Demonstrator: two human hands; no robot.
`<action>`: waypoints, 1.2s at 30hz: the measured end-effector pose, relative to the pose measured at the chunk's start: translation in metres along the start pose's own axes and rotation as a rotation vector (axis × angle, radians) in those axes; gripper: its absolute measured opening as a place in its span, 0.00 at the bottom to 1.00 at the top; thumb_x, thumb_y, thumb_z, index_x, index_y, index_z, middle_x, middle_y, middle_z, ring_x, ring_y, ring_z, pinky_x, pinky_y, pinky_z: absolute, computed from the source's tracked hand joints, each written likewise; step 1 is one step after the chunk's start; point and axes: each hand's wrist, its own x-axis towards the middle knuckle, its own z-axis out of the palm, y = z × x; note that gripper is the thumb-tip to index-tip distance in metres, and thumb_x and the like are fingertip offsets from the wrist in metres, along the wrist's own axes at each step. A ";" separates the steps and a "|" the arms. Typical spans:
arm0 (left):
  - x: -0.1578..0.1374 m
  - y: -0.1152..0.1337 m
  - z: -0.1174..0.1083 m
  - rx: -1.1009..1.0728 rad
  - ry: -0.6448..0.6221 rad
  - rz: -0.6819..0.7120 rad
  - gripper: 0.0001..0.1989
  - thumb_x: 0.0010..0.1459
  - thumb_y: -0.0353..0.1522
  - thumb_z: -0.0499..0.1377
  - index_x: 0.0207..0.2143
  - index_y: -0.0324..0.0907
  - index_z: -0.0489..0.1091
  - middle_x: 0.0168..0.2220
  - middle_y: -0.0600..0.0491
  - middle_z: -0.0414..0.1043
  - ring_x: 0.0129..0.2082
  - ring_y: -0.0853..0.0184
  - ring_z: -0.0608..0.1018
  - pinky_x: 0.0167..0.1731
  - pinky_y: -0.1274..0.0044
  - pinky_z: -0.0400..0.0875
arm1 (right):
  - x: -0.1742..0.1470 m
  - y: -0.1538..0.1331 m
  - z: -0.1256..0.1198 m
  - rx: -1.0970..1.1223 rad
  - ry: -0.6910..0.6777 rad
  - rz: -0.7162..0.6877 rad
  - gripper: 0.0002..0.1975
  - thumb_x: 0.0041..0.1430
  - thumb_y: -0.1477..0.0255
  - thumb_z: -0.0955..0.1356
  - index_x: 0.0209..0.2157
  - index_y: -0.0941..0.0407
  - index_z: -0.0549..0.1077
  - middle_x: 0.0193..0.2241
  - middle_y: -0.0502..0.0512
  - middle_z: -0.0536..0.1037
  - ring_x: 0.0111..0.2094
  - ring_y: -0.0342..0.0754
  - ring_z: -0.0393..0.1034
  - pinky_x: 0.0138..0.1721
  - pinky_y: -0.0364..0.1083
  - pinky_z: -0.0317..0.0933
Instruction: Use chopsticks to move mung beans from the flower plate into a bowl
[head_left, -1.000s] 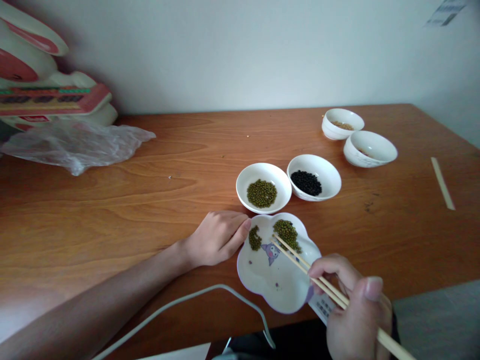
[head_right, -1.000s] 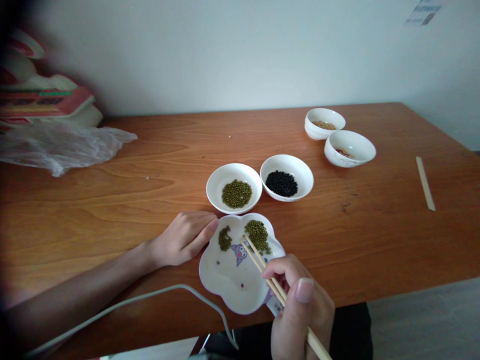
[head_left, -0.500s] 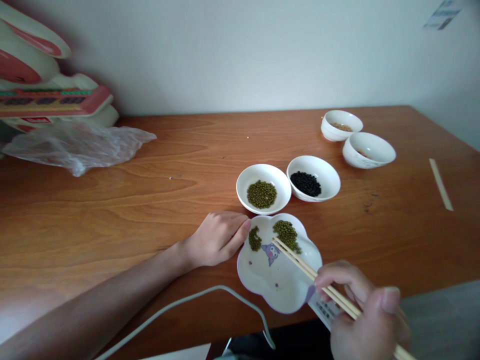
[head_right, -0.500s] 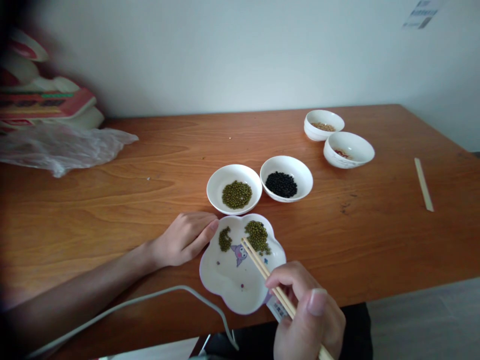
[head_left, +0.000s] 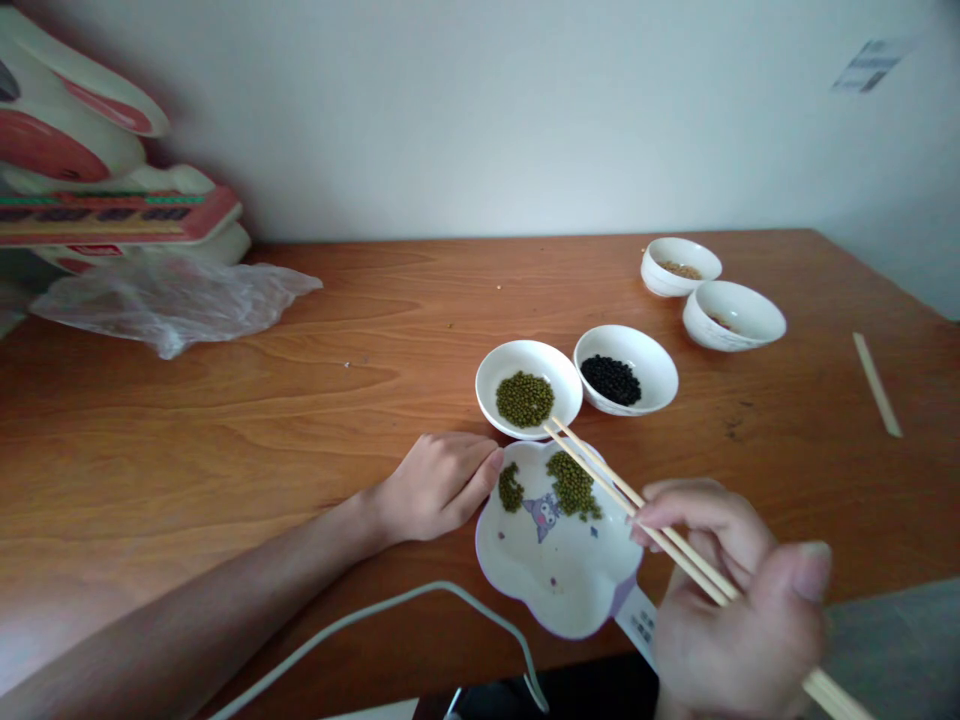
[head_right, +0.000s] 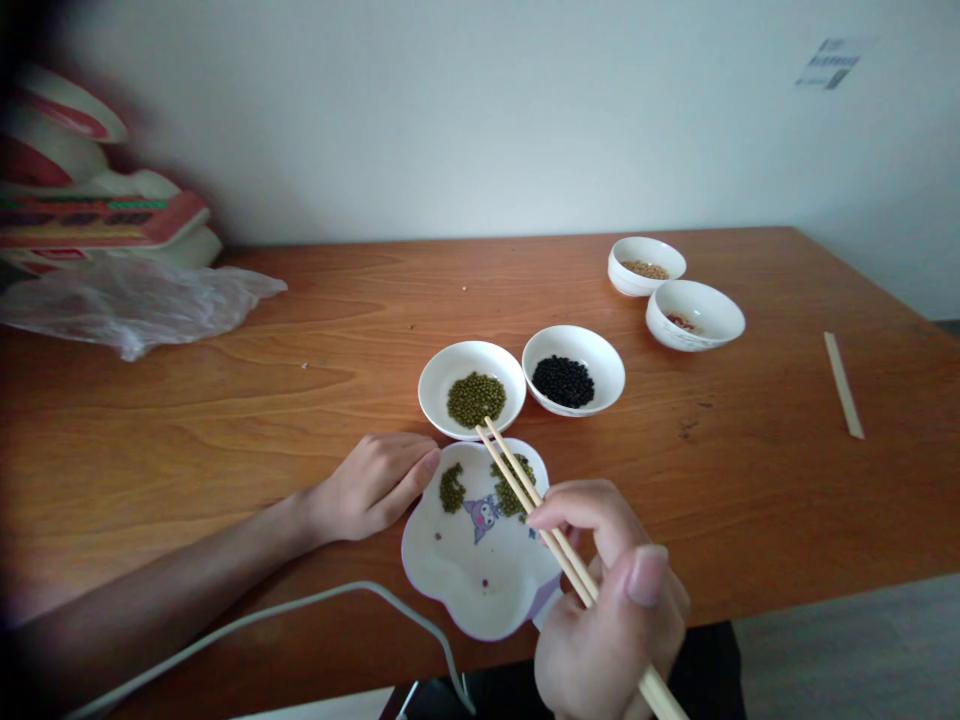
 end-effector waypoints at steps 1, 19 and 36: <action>0.000 0.000 0.000 0.002 0.001 0.004 0.19 0.77 0.34 0.42 0.31 0.42 0.63 0.29 0.54 0.69 0.29 0.68 0.70 0.33 0.74 0.65 | -0.001 0.001 -0.002 0.014 0.016 0.017 0.35 0.72 0.48 0.56 0.23 0.55 0.78 0.24 0.57 0.76 0.30 0.54 0.73 0.29 0.49 0.62; 0.000 0.000 -0.001 -0.016 -0.024 -0.011 0.19 0.77 0.34 0.42 0.32 0.43 0.61 0.29 0.54 0.67 0.29 0.68 0.69 0.34 0.74 0.63 | -0.018 0.009 -0.009 -0.207 -0.199 0.139 0.37 0.73 0.45 0.52 0.25 0.55 0.74 0.24 0.54 0.73 0.27 0.48 0.67 0.25 0.47 0.52; -0.001 -0.002 0.000 -0.039 -0.023 -0.013 0.18 0.77 0.35 0.42 0.32 0.43 0.58 0.29 0.56 0.65 0.29 0.68 0.67 0.35 0.74 0.62 | -0.018 0.008 -0.008 -0.170 -0.200 0.201 0.38 0.71 0.42 0.52 0.25 0.54 0.75 0.22 0.54 0.71 0.26 0.48 0.64 0.25 0.47 0.50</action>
